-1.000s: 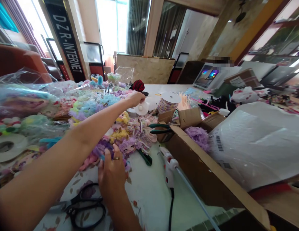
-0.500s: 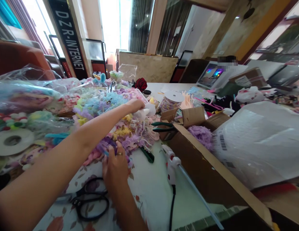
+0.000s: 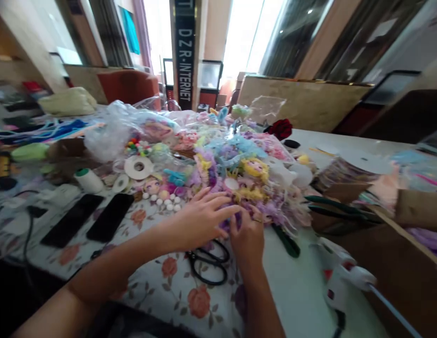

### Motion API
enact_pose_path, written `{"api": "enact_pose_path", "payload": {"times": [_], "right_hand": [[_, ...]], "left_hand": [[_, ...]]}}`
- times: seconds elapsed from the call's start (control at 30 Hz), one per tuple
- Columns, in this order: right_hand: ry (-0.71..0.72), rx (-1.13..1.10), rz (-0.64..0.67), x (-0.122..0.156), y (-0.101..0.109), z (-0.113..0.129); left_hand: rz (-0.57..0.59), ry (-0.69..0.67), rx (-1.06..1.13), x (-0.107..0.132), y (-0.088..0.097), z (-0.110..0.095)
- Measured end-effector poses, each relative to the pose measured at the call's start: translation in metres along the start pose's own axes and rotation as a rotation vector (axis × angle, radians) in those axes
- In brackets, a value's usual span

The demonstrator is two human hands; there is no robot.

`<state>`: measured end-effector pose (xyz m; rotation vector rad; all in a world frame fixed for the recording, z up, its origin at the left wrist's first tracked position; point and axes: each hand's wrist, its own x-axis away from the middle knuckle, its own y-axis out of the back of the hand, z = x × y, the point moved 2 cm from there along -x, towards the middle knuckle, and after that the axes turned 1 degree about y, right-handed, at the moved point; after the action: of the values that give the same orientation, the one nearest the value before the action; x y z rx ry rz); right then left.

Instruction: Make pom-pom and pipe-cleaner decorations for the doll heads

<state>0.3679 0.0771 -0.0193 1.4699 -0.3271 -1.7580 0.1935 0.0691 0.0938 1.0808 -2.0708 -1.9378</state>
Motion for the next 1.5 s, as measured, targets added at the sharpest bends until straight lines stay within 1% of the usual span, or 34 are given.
{"api": "enact_pose_path", "payload": {"times": [0.03, 0.1, 0.2, 0.27, 0.3, 0.33, 0.37, 0.43, 0.57, 0.67, 0.8, 0.87, 0.97, 1.03, 1.1, 1.2, 1.33, 1.43, 1.5], "right_hand": [[0.009, 0.014, -0.018, -0.001, 0.0, 0.001], [0.023, 0.041, -0.043, -0.001, 0.001, 0.004], [0.043, 0.042, -0.06, -0.002, 0.001, 0.006], [0.041, 0.039, -0.07, -0.001, 0.0, 0.005], [0.038, 0.037, -0.073, -0.001, -0.001, 0.005], [0.033, 0.035, -0.076, -0.001, -0.002, 0.005], [0.027, 0.034, -0.08, -0.001, -0.003, 0.004], [0.01, 0.034, -0.09, -0.001, -0.003, 0.004], [-0.027, 0.043, -0.101, 0.004, -0.002, 0.001], [-0.055, 0.054, -0.095, 0.008, -0.002, -0.002], [-0.102, 0.05, -0.084, 0.01, -0.003, -0.007], [-0.105, 0.043, -0.082, 0.01, -0.004, -0.007], [-0.12, 0.022, -0.066, 0.01, -0.004, -0.007], [-0.133, 0.012, -0.055, 0.01, -0.004, -0.007], [-0.144, 0.003, -0.048, 0.01, -0.003, -0.007], [-0.15, -0.002, -0.048, 0.01, -0.002, -0.007], [-0.138, 0.014, -0.056, 0.01, -0.002, -0.007], [-0.13, 0.019, -0.059, 0.01, -0.002, -0.007], [-0.142, 0.01, -0.048, 0.01, -0.003, -0.007]], "left_hand": [[-0.007, 0.118, 0.01, 0.035, 0.007, 0.008], [-0.081, 0.379, 0.002, 0.105, 0.016, 0.032], [-0.269, 0.714, -0.087, 0.198, 0.022, 0.074], [-0.373, 0.867, -0.145, 0.244, 0.025, 0.096], [-0.391, 0.935, -0.163, 0.26, 0.027, 0.104], [-0.39, 0.985, -0.171, 0.272, 0.028, 0.11], [-0.376, 1.009, -0.171, 0.278, 0.029, 0.114], [-0.32, 0.989, -0.156, 0.279, 0.03, 0.119], [-0.188, 0.868, -0.116, 0.259, 0.023, 0.125], [-0.122, 0.863, -0.103, 0.253, 0.014, 0.131], [-0.066, 0.871, -0.1, 0.255, 0.005, 0.136], [-0.093, 0.871, -0.121, 0.257, 0.006, 0.136], [-0.203, 0.896, -0.165, 0.259, 0.015, 0.133], [-0.24, 0.955, -0.162, 0.261, 0.023, 0.129], [-0.246, 1.033, -0.145, 0.264, 0.029, 0.125], [-0.261, 1.153, -0.122, 0.272, 0.032, 0.115], [-0.319, 1.246, -0.085, 0.282, 0.024, 0.098], [-0.409, 1.272, -0.066, 0.285, 0.012, 0.088], [-0.441, 1.27, -0.065, 0.285, 0.005, 0.086]]}}
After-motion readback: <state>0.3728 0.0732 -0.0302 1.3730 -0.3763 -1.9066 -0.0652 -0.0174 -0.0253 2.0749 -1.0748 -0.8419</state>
